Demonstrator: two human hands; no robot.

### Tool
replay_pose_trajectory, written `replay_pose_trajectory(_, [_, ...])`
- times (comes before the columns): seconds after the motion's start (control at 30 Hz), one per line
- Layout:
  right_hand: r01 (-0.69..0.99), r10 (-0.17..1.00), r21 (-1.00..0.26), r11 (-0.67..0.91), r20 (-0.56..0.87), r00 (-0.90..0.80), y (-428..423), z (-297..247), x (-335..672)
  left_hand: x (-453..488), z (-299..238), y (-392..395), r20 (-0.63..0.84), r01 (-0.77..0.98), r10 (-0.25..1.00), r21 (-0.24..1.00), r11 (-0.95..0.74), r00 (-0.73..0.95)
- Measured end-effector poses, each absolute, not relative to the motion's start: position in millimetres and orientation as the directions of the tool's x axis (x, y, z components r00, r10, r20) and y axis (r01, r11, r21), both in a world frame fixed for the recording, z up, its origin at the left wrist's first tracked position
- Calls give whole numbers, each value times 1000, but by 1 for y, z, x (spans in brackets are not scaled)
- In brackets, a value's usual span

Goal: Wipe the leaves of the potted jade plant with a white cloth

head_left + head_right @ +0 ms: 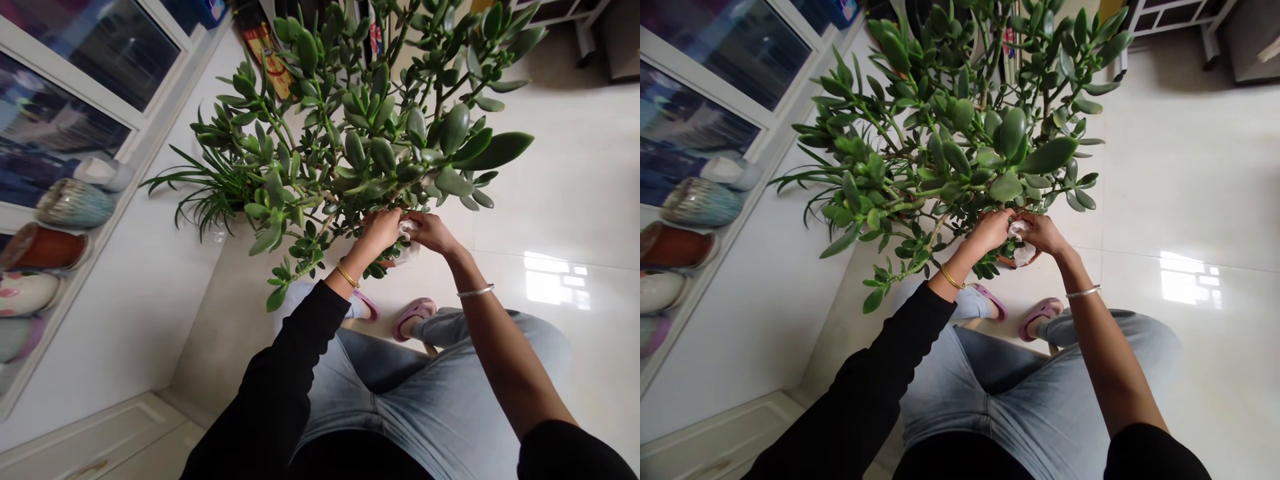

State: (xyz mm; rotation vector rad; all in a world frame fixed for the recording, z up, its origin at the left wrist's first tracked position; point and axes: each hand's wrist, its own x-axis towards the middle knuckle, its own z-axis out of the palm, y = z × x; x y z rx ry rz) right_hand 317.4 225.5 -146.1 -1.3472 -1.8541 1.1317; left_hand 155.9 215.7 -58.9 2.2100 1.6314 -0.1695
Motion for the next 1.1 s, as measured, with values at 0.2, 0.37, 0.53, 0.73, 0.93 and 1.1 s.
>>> replay_pose_trajectory(0.2, [446,944,-876,182,29,-327,223,-145,318,154,-60,216,-307,937,894,225,-267,328])
replay_pose_trajectory(0.37, [433,940,-879,201,49,-337,217,-146,318,153,-61,216,-299,944,903,208,-255,310])
replay_pose_trajectory(0.53, [434,931,-880,192,23,-365,221,-142,317,154,-59,215,-284,946,912,220,-238,295])
replay_pose_trajectory(0.73, [430,901,-880,201,-7,-435,231,-134,317,155,-54,214,-288,946,910,217,-242,298])
replay_pose_trajectory(0.93, [404,920,-890,211,41,-389,228,-139,319,152,-59,216,-272,945,914,212,-248,301])
replay_pose_trajectory(1.1, [343,968,-934,101,13,-250,226,-156,321,151,-61,216,-266,943,919,240,-230,292])
